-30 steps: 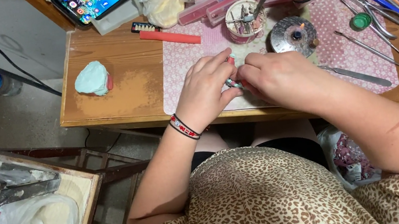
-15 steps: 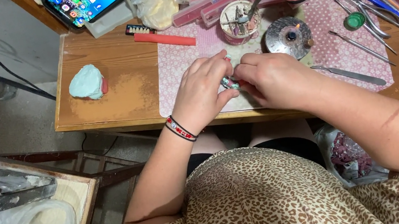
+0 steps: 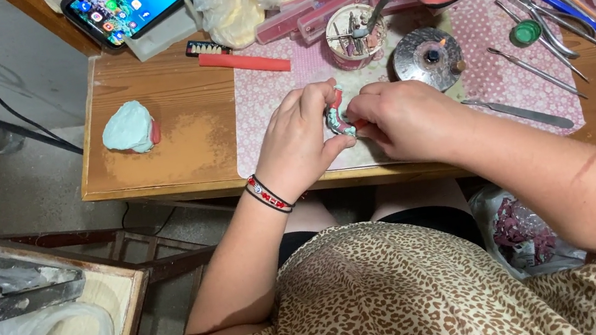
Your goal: The person works on a dental prosthetic, shaping and attaching small pieces of pink and light blue material to a mold. They use a metal tool to apply a liquid from a small container onto the prosthetic and smooth the material with their fingers.
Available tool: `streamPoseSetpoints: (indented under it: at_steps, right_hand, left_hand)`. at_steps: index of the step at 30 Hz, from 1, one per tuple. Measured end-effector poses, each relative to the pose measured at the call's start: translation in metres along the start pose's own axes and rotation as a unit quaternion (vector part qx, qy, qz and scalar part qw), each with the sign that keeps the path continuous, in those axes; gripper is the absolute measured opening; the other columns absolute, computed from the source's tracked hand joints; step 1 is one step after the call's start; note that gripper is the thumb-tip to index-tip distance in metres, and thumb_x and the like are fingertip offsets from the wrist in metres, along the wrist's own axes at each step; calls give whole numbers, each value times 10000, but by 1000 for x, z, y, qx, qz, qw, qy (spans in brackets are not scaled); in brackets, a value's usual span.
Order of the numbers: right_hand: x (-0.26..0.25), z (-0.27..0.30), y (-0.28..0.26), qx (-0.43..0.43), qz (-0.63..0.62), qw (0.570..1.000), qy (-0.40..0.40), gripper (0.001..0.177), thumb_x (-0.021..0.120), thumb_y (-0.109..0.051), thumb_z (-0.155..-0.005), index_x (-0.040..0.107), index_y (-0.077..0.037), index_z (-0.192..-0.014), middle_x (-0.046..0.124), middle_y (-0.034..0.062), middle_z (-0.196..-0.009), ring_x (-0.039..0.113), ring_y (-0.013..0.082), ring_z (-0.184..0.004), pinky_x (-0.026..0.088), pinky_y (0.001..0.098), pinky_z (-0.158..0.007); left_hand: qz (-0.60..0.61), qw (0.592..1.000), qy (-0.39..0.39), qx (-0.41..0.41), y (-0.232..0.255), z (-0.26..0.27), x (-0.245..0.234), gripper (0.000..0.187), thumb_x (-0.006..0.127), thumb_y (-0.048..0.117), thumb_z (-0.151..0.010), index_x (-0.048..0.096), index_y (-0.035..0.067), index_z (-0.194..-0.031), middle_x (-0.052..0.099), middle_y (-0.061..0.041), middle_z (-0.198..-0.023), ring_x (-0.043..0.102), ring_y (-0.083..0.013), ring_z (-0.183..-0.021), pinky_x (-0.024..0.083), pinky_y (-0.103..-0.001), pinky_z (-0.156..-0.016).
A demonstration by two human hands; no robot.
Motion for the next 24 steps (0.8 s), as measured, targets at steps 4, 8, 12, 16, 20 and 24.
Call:
streamPoseSetpoints:
  at_steps: [4,8,12,16,20,24]
  right_hand:
    - [-1,1,2,9,24,1000,0,106,734,-216,-871,658,-149,-899,657,54,-807,733,346,-804,586,460,-695]
    - [-3,5,1,13,12,1000,16,97,729,-224,-898,673,-147,-917,675,72,-793,736,356,-815,587,460,-705]
    - [1,6,5,17,17,1000,18,95,732,-233,-901,671,-162,-915,680,54,-787,736,339,-808,587,448,-707]
    - [-1,8,4,19,17,999,23,89,731,-227,-905,678,-157,-923,695,61,-789,744,337,-807,587,450,-711]
    - [-7,18,2,20,9,999,45,212,769,-252,-900,706,-154,-1077,728,72,-876,754,338,-861,599,461,-746]
    - [-14,39,1,1,-3,989,148,520,810,-224,-864,644,-109,-1342,713,131,-979,732,379,-930,592,513,-758]
  left_hand:
    - [-4,1000,2,5,0,-1,-1,673,928,218,-737,422,141,-1173,681,-176,-1302,635,-354,-1182,519,-497,-974]
    - [-2,1000,-1,0,0,0,0,680,931,221,-735,420,138,-1176,680,-176,-1310,631,-359,-1192,517,-502,-976]
    - [-1,1000,-9,-11,0,-1,0,677,926,219,-747,419,135,-1187,679,-170,-1319,622,-356,-1214,509,-500,-994]
    - [0,1000,-11,-15,3,-2,-5,702,933,232,-741,422,144,-1214,683,-153,-1315,617,-349,-1232,503,-501,-1013]
    - [31,998,-35,-52,-3,-5,-5,949,964,261,-715,383,100,-1448,671,-180,-1324,567,-379,-1292,429,-542,-1095]
    - [-10,992,-73,-97,-19,-7,5,1034,976,398,-655,486,147,-1531,621,-59,-1391,492,-307,-1343,359,-488,-1115]
Point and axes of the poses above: each hand's wrist, its own z-axis away from the middle knuckle, its own x-axis out of the palm, y = z × x, the point moved 9 cm from there along -z, towards the middle knuckle
